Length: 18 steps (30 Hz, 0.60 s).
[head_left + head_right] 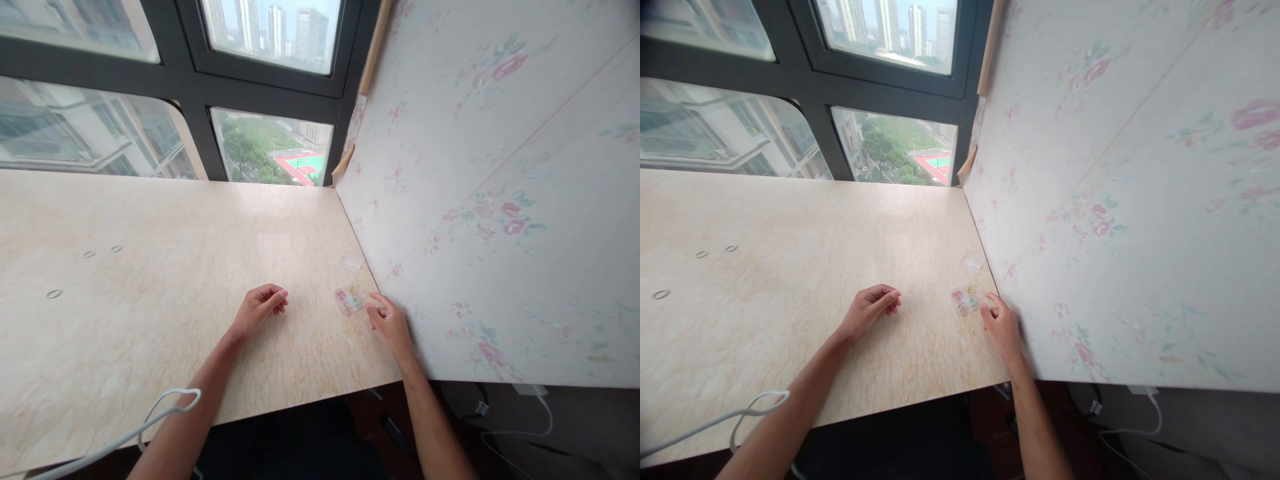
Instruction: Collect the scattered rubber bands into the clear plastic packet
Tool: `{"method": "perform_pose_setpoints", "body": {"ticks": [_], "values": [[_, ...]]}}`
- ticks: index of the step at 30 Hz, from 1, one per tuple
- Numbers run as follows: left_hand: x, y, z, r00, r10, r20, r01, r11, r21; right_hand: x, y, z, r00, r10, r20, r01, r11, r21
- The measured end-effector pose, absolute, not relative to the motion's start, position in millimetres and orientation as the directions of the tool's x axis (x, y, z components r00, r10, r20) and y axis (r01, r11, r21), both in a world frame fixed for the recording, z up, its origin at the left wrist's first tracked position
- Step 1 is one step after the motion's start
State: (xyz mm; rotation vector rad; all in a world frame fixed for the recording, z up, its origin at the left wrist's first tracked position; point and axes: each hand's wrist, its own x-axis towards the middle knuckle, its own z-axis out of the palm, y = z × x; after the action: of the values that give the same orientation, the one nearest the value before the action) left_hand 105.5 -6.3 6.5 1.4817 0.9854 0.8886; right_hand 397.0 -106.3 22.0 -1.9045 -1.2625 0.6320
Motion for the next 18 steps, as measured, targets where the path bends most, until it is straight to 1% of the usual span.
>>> {"method": "perform_pose_setpoints", "body": {"ticks": [4,11,14,18], "values": [[106,-6,6,0.373,0.928,0.018,0.123,-0.069,0.990,392,-111,20,0.391,0.920,-0.013,0.583,-0.258,-0.771],[106,-8,8,0.355,0.935,0.018,0.117,-0.064,0.991,387,-119,19,0.418,0.909,0.007,0.547,-0.245,-0.800],[106,-8,6,0.347,0.938,0.010,0.096,-0.046,0.994,386,-123,17,0.437,0.900,0.000,0.553,-0.268,-0.789],[105,-10,4,0.318,0.948,-0.003,0.069,-0.020,0.997,380,-132,12,0.501,0.864,0.052,0.574,-0.287,-0.767]]}}
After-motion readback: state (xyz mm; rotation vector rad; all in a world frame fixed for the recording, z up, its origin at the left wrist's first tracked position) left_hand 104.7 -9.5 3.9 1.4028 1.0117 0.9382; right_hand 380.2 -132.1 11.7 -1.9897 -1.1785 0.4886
